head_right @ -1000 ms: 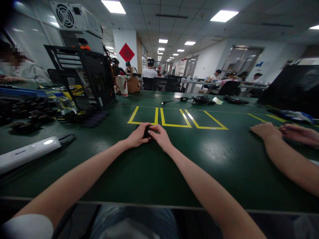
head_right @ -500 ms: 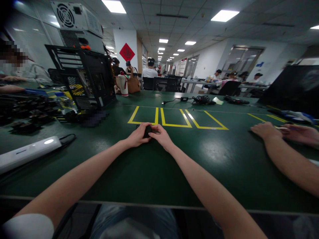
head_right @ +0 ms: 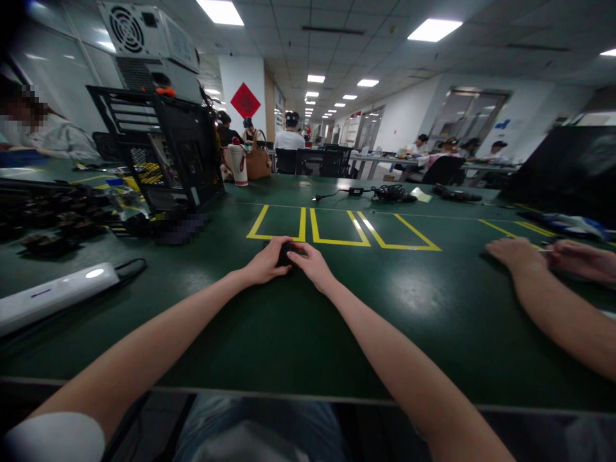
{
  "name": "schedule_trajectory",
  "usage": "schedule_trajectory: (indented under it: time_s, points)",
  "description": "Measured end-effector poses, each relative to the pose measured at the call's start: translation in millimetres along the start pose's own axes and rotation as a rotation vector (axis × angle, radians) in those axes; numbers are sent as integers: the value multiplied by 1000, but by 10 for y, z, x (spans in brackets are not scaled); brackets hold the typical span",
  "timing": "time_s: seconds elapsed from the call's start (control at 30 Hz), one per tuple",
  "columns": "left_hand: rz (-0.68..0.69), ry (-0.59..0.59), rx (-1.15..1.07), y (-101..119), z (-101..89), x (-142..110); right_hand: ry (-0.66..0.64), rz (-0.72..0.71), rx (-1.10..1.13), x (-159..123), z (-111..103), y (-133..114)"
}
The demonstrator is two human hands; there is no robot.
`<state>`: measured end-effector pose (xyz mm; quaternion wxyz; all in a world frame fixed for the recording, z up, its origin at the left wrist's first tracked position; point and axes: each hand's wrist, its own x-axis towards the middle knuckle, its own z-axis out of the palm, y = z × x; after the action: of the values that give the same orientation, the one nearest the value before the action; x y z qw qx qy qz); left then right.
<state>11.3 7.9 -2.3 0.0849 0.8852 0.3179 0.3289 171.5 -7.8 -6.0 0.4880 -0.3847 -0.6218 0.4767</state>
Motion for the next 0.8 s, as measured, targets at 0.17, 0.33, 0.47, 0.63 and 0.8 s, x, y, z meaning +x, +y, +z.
schedule_trajectory:
  time_s: [0.17, 0.33, 0.47, 0.63, 0.8]
  points:
    - [-11, -3, -1, -4, -1, -6, -11, 21, 29, 16, -37, 25]
    - [-25, -8, -25, 17, -10, -4, -11, 18, 31, 14, -35, 7]
    - [-24, -12, -38, 27, -20, -5, -22, 4, 21, 10, -26, -6]
    - [-23, 2, -34, 13, -5, -1, -51, -34, 25, 28, -42, 21]
    - [-20, -3, -22, 7, 4, 1, -62, -88, 12, 23, -34, 16]
